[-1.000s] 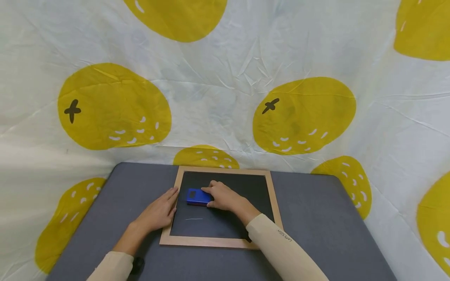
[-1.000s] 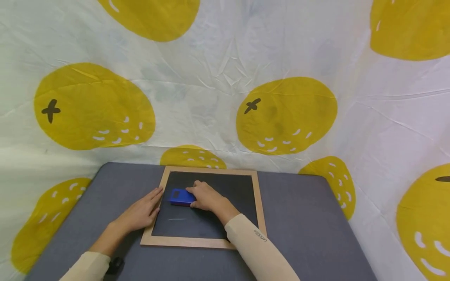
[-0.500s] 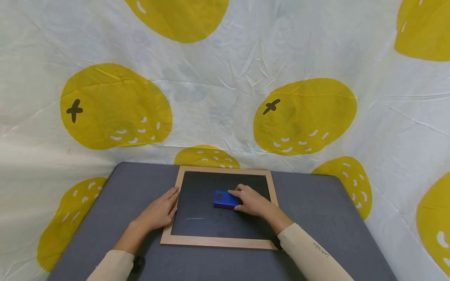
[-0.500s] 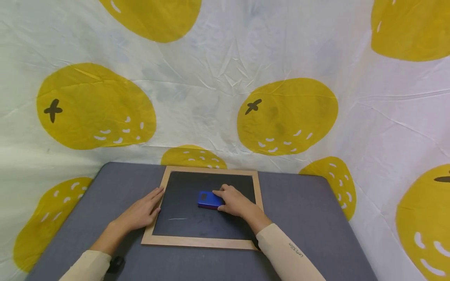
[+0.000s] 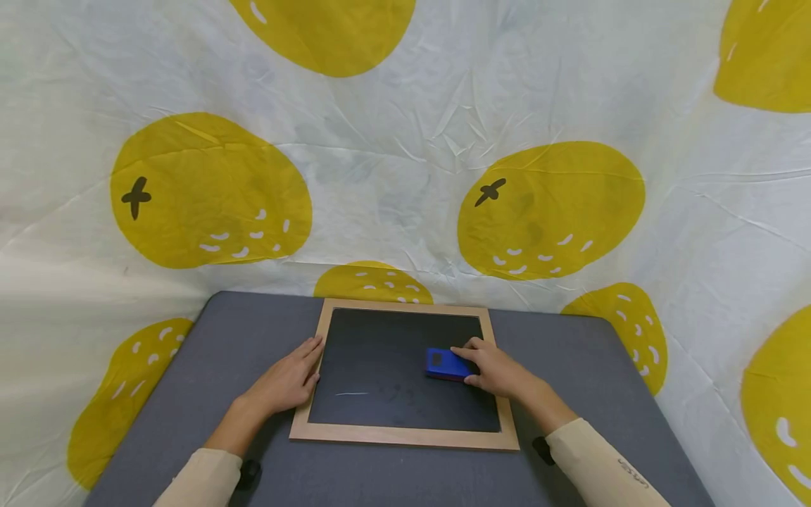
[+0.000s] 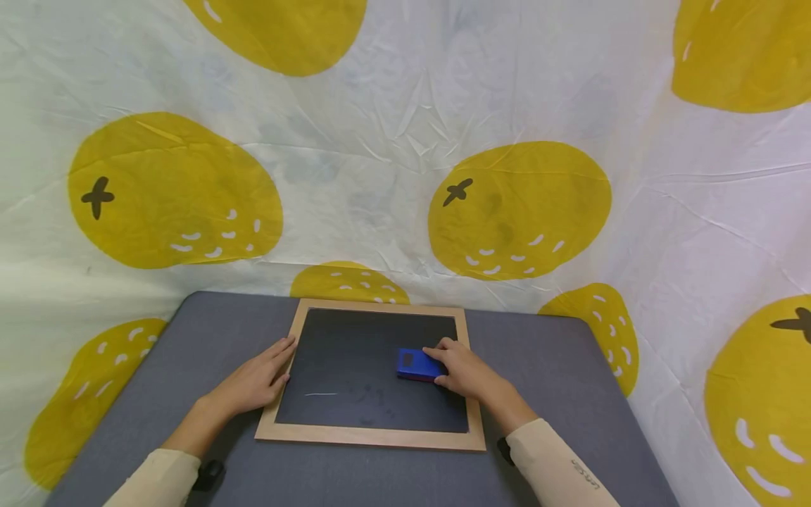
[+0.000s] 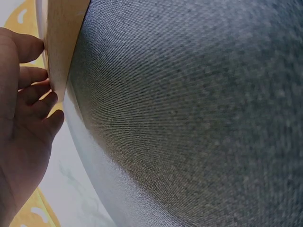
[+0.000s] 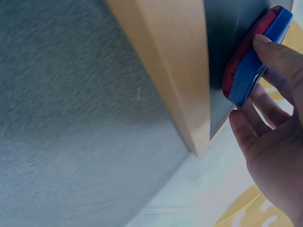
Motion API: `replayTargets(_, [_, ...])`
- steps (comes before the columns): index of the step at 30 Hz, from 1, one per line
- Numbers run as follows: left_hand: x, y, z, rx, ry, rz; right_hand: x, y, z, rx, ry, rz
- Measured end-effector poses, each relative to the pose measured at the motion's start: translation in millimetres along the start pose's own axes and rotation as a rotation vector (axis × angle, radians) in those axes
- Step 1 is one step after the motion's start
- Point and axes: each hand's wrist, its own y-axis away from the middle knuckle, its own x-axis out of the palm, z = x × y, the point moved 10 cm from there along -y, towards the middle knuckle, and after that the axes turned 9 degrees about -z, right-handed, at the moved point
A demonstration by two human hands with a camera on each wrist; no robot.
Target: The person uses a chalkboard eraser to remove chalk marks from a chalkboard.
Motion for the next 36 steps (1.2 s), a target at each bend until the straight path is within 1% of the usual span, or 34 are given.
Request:
replayTargets(4, [0.1, -0.9, -1.0, 0.001, 0.001, 0.000, -2.3, 5.7, -7.8, -0.007, 0.005, -0.010])
replayTargets(10, [0.8, -0.1, -2.8, 0.014, 0.011, -0.007, -6.5, 13.8, -21.6, 0.047, -0.022, -0.009])
replayTargets(12, [1.0, 0.2, -2.7, 0.016, 0.008, -0.010, -7.0, 15.3, -23.2, 0.049, -0.026, -0.007])
replayTargets(23, [1.8, 3.5, -0.2, 0.018, -0.006, -0.003, -8.0, 15.7, -18.7, 0.031, -0.040, -0.010])
replayTargets(29, [-1.1, 4.4, 1.1, 0.016, -0.012, -0.018, -7.2, 11.8, -15.6, 0.009, -0.039, -0.030])
replayTargets(36, [-2.6, 4.5, 0.7, 0.009, -0.013, -0.010, -6.2, 5.6, -12.4, -0.011, -0.019, -0.033])
